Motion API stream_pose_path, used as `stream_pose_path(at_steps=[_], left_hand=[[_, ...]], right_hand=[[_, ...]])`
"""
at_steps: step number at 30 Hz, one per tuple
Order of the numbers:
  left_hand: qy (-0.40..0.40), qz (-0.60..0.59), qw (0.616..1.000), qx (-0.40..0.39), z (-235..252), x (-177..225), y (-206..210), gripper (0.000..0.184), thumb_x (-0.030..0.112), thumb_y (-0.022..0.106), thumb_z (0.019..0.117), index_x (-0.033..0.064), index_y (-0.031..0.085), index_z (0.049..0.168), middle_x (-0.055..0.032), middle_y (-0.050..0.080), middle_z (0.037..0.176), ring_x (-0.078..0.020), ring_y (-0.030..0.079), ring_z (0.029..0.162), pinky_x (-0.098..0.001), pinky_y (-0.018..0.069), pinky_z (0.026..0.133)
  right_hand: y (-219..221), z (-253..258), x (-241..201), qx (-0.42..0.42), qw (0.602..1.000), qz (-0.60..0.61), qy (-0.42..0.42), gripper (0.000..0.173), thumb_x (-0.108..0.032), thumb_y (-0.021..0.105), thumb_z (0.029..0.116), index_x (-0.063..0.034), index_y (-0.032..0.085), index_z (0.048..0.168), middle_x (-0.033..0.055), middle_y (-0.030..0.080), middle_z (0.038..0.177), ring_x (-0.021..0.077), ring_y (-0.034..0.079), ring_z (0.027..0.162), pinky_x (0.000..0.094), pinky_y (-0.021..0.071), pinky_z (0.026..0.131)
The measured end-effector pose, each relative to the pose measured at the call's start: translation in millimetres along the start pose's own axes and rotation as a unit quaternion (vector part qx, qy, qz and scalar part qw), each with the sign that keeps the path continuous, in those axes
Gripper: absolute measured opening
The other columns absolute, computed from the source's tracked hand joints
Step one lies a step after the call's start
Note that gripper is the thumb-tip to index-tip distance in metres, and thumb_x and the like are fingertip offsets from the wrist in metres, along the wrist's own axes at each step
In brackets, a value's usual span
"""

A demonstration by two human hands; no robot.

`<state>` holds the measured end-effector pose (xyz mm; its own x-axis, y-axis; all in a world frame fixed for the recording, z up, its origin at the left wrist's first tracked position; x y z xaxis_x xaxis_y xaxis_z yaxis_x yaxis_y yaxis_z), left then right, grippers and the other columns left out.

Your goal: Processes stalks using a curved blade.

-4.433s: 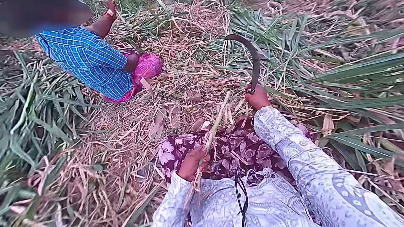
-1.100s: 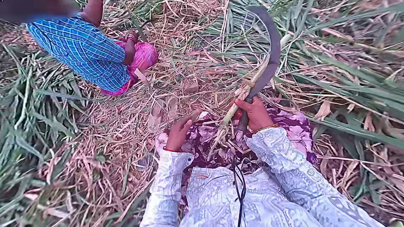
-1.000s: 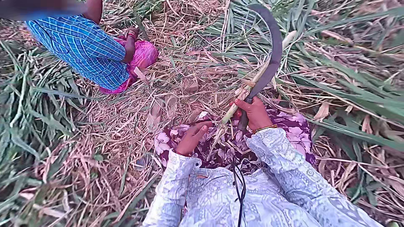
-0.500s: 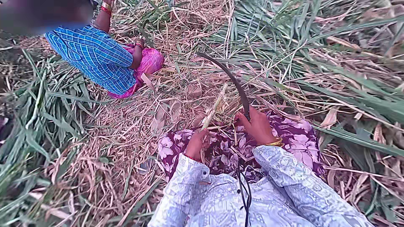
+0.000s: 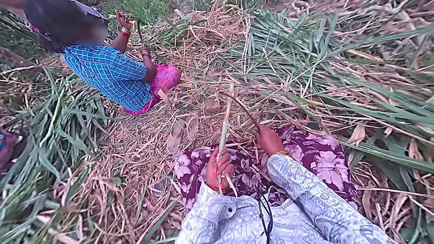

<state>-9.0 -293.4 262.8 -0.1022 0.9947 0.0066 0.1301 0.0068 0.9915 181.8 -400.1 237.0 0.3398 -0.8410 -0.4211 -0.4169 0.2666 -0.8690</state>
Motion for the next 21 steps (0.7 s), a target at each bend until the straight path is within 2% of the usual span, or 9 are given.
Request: stream_pose_path(at_steps=[2, 7, 10, 13, 15, 16, 18, 19, 21], left_hand=[[-0.004, 0.004, 1.0, 0.001, -2.1, -4.0, 2.6, 0.047, 0.04, 0.033, 0.1101, 0.0076, 0.064, 0.094, 0.0049, 0.058, 0.06, -0.004, 0.055, 0.042, -0.0164, 0.0466, 0.042], [-0.01, 0.017, 1.0, -0.014, -4.3, 3.4, 0.4, 0.048, 0.042, 0.034, 0.11, 0.0083, 0.064, 0.093, 0.0053, 0.057, 0.059, -0.0044, 0.054, 0.043, -0.0178, 0.0474, 0.043], [-0.01, 0.025, 0.999, -0.02, -7.0, 7.3, 0.1, 0.049, 0.043, 0.034, 0.1099, 0.0083, 0.065, 0.094, 0.0063, 0.057, 0.059, -0.0038, 0.054, 0.042, -0.017, 0.0466, 0.042], [-0.001, 0.088, 0.996, -0.016, -9.2, 8.3, 0.9, 0.051, 0.047, 0.033, 0.1096, 0.0107, 0.065, 0.093, 0.0074, 0.055, 0.059, -0.0035, 0.052, 0.042, -0.0175, 0.046, 0.042], [0.049, 0.223, 0.972, 0.047, -13.3, 14.7, -2.0, 0.055, 0.049, 0.024, 0.111, 0.0147, 0.061, 0.089, 0.0086, 0.051, 0.054, -0.0017, 0.048, 0.04, -0.0165, 0.0425, 0.041], [0.09, 0.335, 0.933, 0.097, -15.2, 22.7, -1.2, 0.053, 0.044, 0.019, 0.1125, 0.0143, 0.056, 0.09, 0.0087, 0.047, 0.054, -0.0005, 0.043, 0.039, -0.0155, 0.0387, 0.039], [0.155, 0.591, 0.769, 0.19, -19.8, 42.9, 3.6, 0.035, 0.028, 0.031, 0.1129, 0.0059, 0.054, 0.1, 0.0069, 0.046, 0.057, -0.001, 0.039, 0.043, -0.0167, 0.0347, 0.041], [0.16, 0.682, 0.683, 0.209, -21.7, 50.2, 4.5, 0.032, 0.031, 0.041, 0.1098, 0.0039, 0.057, 0.106, 0.0068, 0.047, 0.059, -0.0033, 0.041, 0.046, -0.021, 0.0377, 0.044], [0.146, 0.791, 0.562, 0.192, -20.7, 54.5, 10.5, 0.037, 0.039, 0.049, 0.1057, 0.0038, 0.061, 0.111, 0.0068, 0.048, 0.061, -0.0053, 0.046, 0.05, -0.0261, 0.0441, 0.05]], right_hand=[[-13.8, 2.4, -3.5, 0.024, 1.0, 0.005, 0.002, 0.047, -0.041, 0.046, 0.109, -0.006, 0.058, 0.138, 0.0244, 0.069, 0.118, 0.0429, 0.067, 0.113, 0.0618, 0.0498, 0.093], [-8.3, -11.9, -29.3, 0.019, 0.989, -0.061, -0.13, 0.042, -0.04, 0.045, 0.1084, -0.0065, 0.062, 0.126, 0.0235, 0.069, 0.11, 0.0439, 0.069, 0.102, 0.0611, 0.0529, 0.081], [-9.0, -1.1, -11.1, -0.014, 0.997, -0.042, -0.062, 0.043, -0.04, 0.046, 0.1087, -0.0061, 0.059, 0.133, 0.0246, 0.069, 0.114, 0.0443, 0.067, 0.109, 0.0627, 0.0514, 0.087], [-27.0, -2.8, -9.5, 0.074, 0.992, -0.004, -0.101, 0.043, -0.039, 0.046, 0.1083, -0.0034, 0.063, 0.125, 0.0234, 0.07, 0.106, 0.0428, 0.069, 0.101, 0.0613, 0.0517, 0.084], [-34.3, -18.0, -14.8, 0.139, 0.977, 0.045, -0.155, 0.042, -0.039, 0.049, 0.107, -0.0012, 0.067, 0.116, 0.0221, 0.071, 0.097, 0.042, 0.07, 0.091, 0.0607, 0.0534, 0.078], [-40.9, -24.3, -14.9, 0.17, 0.969, 0.067, -0.168, 0.041, -0.037, 0.051, 0.106, -0.0007, 0.068, 0.112, 0.0207, 0.071, 0.093, 0.0407, 0.07, 0.086, 0.0599, 0.054, 0.074], [-56.5, -30.6, -5.7, 0.206, 0.96, 0.119, -0.149, 0.037, -0.035, 0.058, 0.1025, 0.0007, 0.067, 0.104, 0.0182, 0.067, 0.082, 0.037, 0.067, 0.075, 0.0576, 0.0519, 0.068], [-62.6, -31.4, 3.5, 0.209, 0.958, 0.155, -0.121, 0.035, -0.033, 0.063, 0.1007, 0.0009, 0.067, 0.104, 0.0167, 0.065, 0.079, 0.0344, 0.064, 0.071, 0.0566, 0.0508, 0.068], [-73.8, -33.2, 23.9, 0.218, 0.952, 0.207, -0.064, 0.031, -0.03, 0.07, 0.0979, -0.0015, 0.067, 0.11, 0.0156, 0.066, 0.081, 0.0316, 0.064, 0.071, 0.056, 0.0513, 0.068]])
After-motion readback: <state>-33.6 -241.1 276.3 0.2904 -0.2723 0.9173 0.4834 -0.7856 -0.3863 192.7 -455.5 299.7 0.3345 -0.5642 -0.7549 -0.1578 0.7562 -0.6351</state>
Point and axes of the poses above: each hand's wrist, its own z-axis towards the middle knuckle, its own y-axis out of the palm, x = y × z, the point moved 8 cm from there along z, towards the middle knuckle
